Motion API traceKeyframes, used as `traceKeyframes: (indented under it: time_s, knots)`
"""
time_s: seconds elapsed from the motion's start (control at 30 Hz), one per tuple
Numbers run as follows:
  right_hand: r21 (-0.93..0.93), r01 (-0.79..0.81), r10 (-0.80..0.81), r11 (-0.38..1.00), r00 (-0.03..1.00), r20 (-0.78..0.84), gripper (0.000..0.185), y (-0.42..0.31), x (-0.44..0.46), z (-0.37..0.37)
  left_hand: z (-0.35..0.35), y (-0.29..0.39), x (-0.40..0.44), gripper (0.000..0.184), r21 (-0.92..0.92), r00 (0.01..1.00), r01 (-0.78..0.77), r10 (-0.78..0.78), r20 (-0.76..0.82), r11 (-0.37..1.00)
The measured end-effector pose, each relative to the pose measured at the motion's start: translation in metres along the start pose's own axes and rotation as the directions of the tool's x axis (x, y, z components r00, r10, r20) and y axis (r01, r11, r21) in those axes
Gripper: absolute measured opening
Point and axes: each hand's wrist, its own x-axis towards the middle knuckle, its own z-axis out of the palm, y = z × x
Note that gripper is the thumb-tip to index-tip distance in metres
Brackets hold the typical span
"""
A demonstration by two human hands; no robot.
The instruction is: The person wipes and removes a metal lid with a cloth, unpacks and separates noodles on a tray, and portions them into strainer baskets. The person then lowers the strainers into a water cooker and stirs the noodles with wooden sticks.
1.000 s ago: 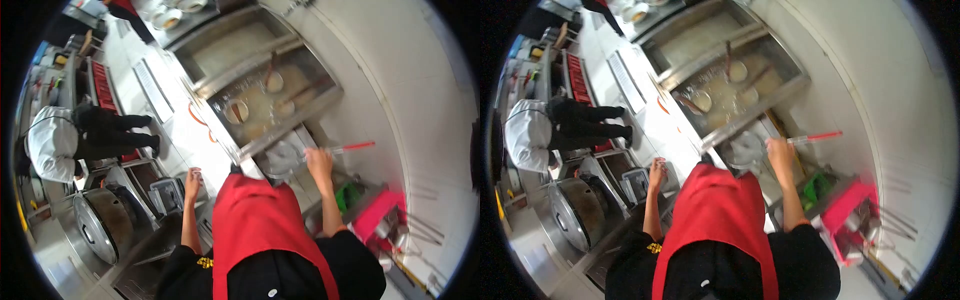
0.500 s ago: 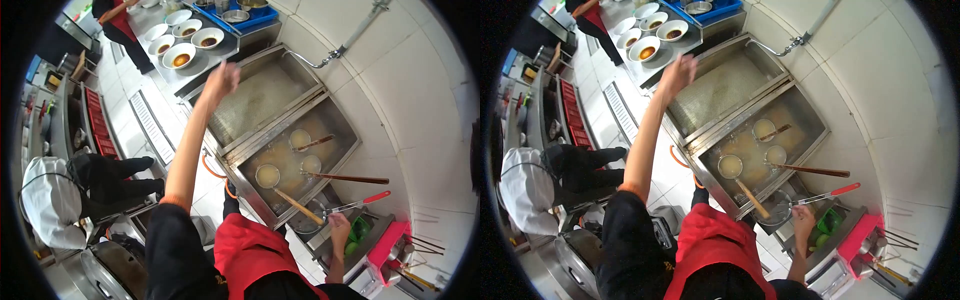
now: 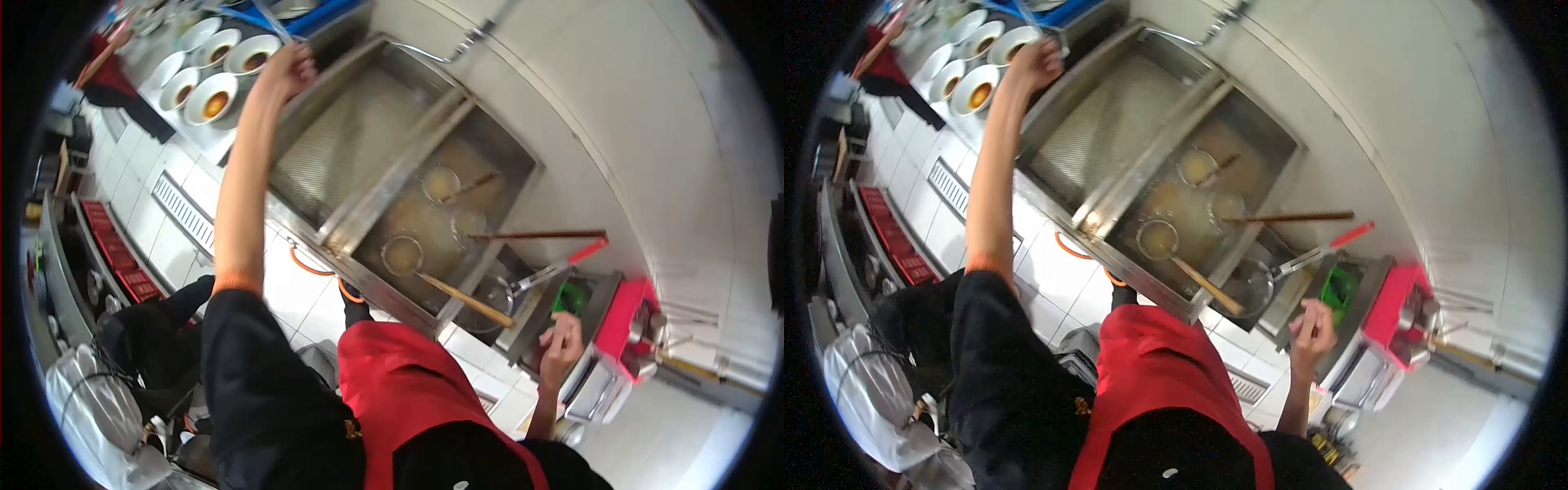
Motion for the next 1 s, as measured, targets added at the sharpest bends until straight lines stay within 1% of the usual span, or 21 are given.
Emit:
traceKeyframes:
  time_s: [0.1, 0.13, 0.2, 0.23, 0.27, 0.3, 0.37, 0.4, 0.43, 0.47, 0.5, 0.53, 0.57, 0.6, 0.67, 0.7, 0.73, 0.8, 0.83, 0.9, 1.0]
  knots:
    - [0.092, 0.346, -0.336, 0.934, 0.936, -0.105, 0.026, -0.037, 0.026, -0.009, 0.048, -0.081, -0.187, 0.030, 0.428, 0.959, -0.275, 0.280, 0.052, 0.861]
    - [0.142, 0.389, -0.375, 0.910, 0.920, -0.117, 0.033, -0.049, 0.036, -0.009, 0.080, -0.108, -0.251, 0.031, 0.554, 0.945, -0.263, 0.326, -0.016, 0.789]
    - [0.308, 0.350, -0.364, 0.885, 0.931, -0.012, 0.047, -0.096, 0.043, -0.011, 0.128, -0.171, -0.362, 0.048, 0.680, 0.924, -0.331, 0.369, 0.094, 0.654]
    - [0.416, 0.269, -0.337, 0.869, 0.936, 0.099, 0.054, -0.118, 0.045, -0.012, 0.161, -0.196, -0.421, 0.048, 0.771, 0.952, -0.248, 0.295, 0.082, 0.587]
    - [0.475, 0.329, -0.462, 0.816, 0.866, 0.193, 0.059, -0.112, 0.048, -0.019, 0.201, -0.211, -0.468, 0.041, 0.789, 0.936, -0.350, 0.213, 0.279, 0.506]
    - [0.535, 0.379, -0.579, 0.755, 0.768, 0.273, 0.065, -0.106, 0.050, -0.028, 0.221, -0.242, -0.489, 0.030, 0.726, 0.885, -0.437, 0.109, 0.452, 0.531]
    - [0.717, 0.094, -0.464, 0.690, 0.818, 0.339, 0.050, -0.097, 0.016, -0.053, 0.265, -0.319, -0.525, 0.017, 0.755, 0.891, -0.358, -0.042, 0.453, 0.549]
    - [0.664, -0.095, -0.217, 0.742, 0.903, 0.372, 0.039, -0.084, 0.005, -0.070, 0.272, -0.355, -0.529, 0.020, 0.752, 0.858, -0.431, -0.032, 0.513, 0.499]
    - [0.741, -0.180, -0.208, 0.647, 0.893, 0.398, 0.032, -0.068, 0.014, -0.077, 0.278, -0.373, -0.520, 0.027, 0.801, 0.837, -0.417, -0.161, 0.522, 0.430]
    - [0.521, -0.288, 0.135, 0.804, 0.940, 0.312, 0.033, -0.053, 0.024, -0.088, 0.288, -0.380, -0.514, 0.032, 0.847, 0.836, -0.386, -0.251, 0.489, 0.364]
    - [0.394, -0.350, 0.223, 0.850, 0.916, 0.333, 0.033, -0.031, 0.047, -0.102, 0.295, -0.384, -0.506, 0.036, 0.885, 0.829, -0.360, -0.335, 0.448, 0.294]
    - [0.252, -0.408, 0.313, 0.878, 0.886, 0.343, 0.033, -0.004, 0.075, -0.115, 0.283, -0.399, -0.491, 0.040, 0.860, 0.861, -0.366, -0.223, 0.458, 0.355]
    - [-0.025, -0.126, 0.128, 0.992, 0.950, 0.286, 0.031, 0.031, 0.103, -0.117, 0.265, -0.417, -0.472, 0.045, 0.827, 0.884, -0.379, -0.100, 0.456, 0.415]
    - [-0.308, 0.174, -0.083, 0.935, 0.954, 0.287, 0.030, 0.061, 0.130, -0.114, 0.256, -0.423, -0.452, 0.046, 0.877, 0.935, -0.350, 0.066, 0.348, 0.329]
    - [-0.583, 0.510, -0.171, 0.632, 0.826, 0.537, 0.022, 0.081, 0.169, -0.102, 0.246, -0.423, -0.414, 0.049, 0.926, 0.915, -0.267, 0.371, 0.156, 0.267]
    - [-0.580, 0.528, -0.181, 0.620, 0.816, 0.549, 0.022, 0.072, 0.178, -0.090, 0.248, -0.423, -0.395, 0.053, 0.926, 0.862, -0.244, 0.502, 0.072, 0.287]
    - [-0.609, 0.637, -0.215, 0.473, 0.753, 0.621, 0.019, 0.059, 0.182, -0.075, 0.251, -0.424, -0.377, 0.053, 0.924, 0.857, -0.238, 0.513, 0.054, 0.300]
    - [-0.585, 0.784, -0.261, 0.208, 0.621, 0.739, 0.015, 0.045, 0.197, -0.034, 0.260, -0.430, -0.346, 0.048, 0.858, 0.723, -0.409, 0.684, 0.095, 0.312]
    - [-0.549, 0.829, -0.281, 0.104, 0.554, 0.784, 0.014, 0.053, 0.208, -0.003, 0.260, -0.439, -0.332, 0.048, 0.853, 0.714, -0.403, 0.697, 0.066, 0.333]
    - [-0.394, 0.917, -0.459, 0.065, 0.378, 0.804, 0.012, 0.095, 0.233, 0.060, 0.254, -0.463, -0.308, 0.040, 0.905, 0.852, -0.321, 0.503, 0.147, 0.279]
    - [-0.401, 0.915, -0.338, -0.037, 0.366, 0.867, 0.012, 0.102, 0.235, 0.118, 0.244, -0.480, -0.306, 0.034, 0.914, 0.818, -0.337, 0.551, 0.165, 0.227]
